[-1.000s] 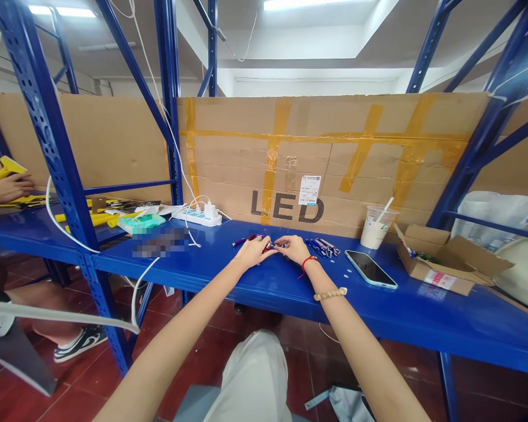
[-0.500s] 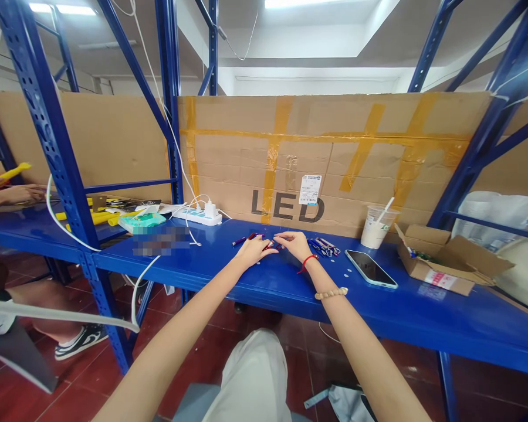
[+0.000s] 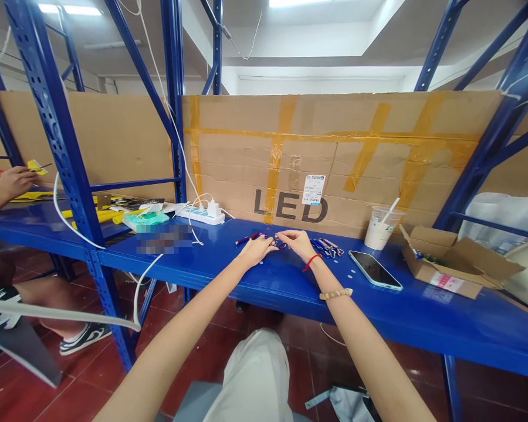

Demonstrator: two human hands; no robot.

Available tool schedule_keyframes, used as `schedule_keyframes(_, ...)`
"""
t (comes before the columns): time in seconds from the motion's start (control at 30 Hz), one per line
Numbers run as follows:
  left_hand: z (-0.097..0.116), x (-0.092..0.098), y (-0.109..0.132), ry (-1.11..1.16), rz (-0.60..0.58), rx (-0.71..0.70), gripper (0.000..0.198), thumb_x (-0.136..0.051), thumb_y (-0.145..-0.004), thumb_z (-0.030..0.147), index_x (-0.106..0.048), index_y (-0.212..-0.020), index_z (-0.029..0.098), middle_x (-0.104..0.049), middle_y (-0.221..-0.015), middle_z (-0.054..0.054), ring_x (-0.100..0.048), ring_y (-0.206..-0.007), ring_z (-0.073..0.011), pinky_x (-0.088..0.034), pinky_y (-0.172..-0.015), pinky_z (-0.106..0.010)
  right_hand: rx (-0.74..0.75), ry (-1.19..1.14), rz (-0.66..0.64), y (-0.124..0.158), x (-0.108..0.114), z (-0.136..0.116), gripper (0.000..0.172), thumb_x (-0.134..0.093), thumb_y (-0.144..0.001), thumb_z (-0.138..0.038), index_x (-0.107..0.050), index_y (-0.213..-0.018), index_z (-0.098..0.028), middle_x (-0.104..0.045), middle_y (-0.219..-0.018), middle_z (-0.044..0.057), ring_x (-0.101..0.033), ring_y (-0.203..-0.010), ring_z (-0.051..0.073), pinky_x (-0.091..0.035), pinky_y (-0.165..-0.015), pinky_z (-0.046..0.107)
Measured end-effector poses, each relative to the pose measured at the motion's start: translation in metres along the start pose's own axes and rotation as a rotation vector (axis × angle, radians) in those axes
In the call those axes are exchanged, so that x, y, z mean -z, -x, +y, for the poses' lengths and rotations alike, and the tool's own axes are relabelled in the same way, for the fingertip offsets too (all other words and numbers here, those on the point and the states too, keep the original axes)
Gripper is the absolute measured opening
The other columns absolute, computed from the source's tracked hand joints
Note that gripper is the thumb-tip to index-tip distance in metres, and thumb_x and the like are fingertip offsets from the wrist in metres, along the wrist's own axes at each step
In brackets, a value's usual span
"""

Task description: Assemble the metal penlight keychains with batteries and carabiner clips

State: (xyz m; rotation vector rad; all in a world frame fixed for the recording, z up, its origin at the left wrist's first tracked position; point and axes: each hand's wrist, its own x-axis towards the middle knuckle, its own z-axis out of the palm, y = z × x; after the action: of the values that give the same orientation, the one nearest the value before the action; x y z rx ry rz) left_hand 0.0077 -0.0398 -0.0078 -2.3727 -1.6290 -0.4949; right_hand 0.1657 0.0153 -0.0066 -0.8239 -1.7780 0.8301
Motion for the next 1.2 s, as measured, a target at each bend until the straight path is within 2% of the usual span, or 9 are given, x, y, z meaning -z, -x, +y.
schedule_keyframes(0.17,-0.001,-0.001,-0.001,0.049,0.012,0.027,0.039,-0.029,-0.092,0.043,-0.044,-0.12,0.02,-0.063,-0.105,-0.009,-0.06,-0.1,-0.0213,-0.048,-0.073,-0.026,-0.024,-0.004,0.01,0.003,0.001,-0.011,0.04,-0.07,-0.056,-0.047,-0.073,-0.075,-0.012,-0.07,-0.074,0.009,-0.055,-0.057,0.014,-0.04,-0.046,0.024)
schedule_keyframes(0.4,-0.004,-0.003,-0.002,0.21,0.032,0.015,0.027,-0.028,-0.093,0.035,-0.046,-0.108,0.022,-0.062,-0.114,-0.003,-0.058,-0.106,-0.0168,-0.047,-0.077,-0.023,-0.071,0.013,0.07,0.004,0.008,-0.02,0.043,-0.07,-0.057,-0.05,-0.073,-0.076,-0.012,-0.069,-0.072,0.008,-0.047,-0.05,0.01,-0.036,-0.044,0.023)
schedule_keyframes(0.6,-0.004,-0.003,-0.002,0.207,0.035,0.015,0.025,-0.028,-0.093,0.036,-0.045,-0.103,0.021,-0.063,-0.111,-0.005,-0.06,-0.102,-0.0189,-0.048,-0.073,-0.024,-0.113,0.015,-0.032,0.006,0.007,-0.021,0.041,-0.071,-0.056,-0.049,-0.072,-0.073,-0.012,-0.066,-0.066,0.006,-0.043,-0.048,0.007,-0.034,-0.044,0.022)
schedule_keyframes(0.93,-0.003,-0.002,-0.001,0.224,0.043,0.02,0.025,-0.029,-0.092,0.039,-0.044,-0.099,0.019,-0.064,-0.105,-0.007,-0.061,-0.097,-0.0206,-0.048,-0.068,-0.026,-0.163,0.049,-0.094,0.006,0.007,-0.019,0.04,-0.07,-0.056,-0.05,-0.072,-0.073,-0.013,-0.066,-0.069,0.007,-0.052,-0.059,0.012,-0.033,-0.045,0.022)
schedule_keyframes(1.2,-0.003,-0.003,0.003,0.161,0.067,-0.067,0.028,-0.025,-0.094,0.033,-0.043,-0.11,0.019,-0.062,-0.112,-0.008,-0.06,-0.101,-0.0195,-0.048,-0.073,-0.026,-0.204,-0.002,-0.112,0.007,0.01,-0.019,0.04,-0.071,-0.056,-0.048,-0.072,-0.074,-0.012,-0.065,-0.066,0.005,-0.049,-0.057,0.01,-0.032,-0.045,0.02)
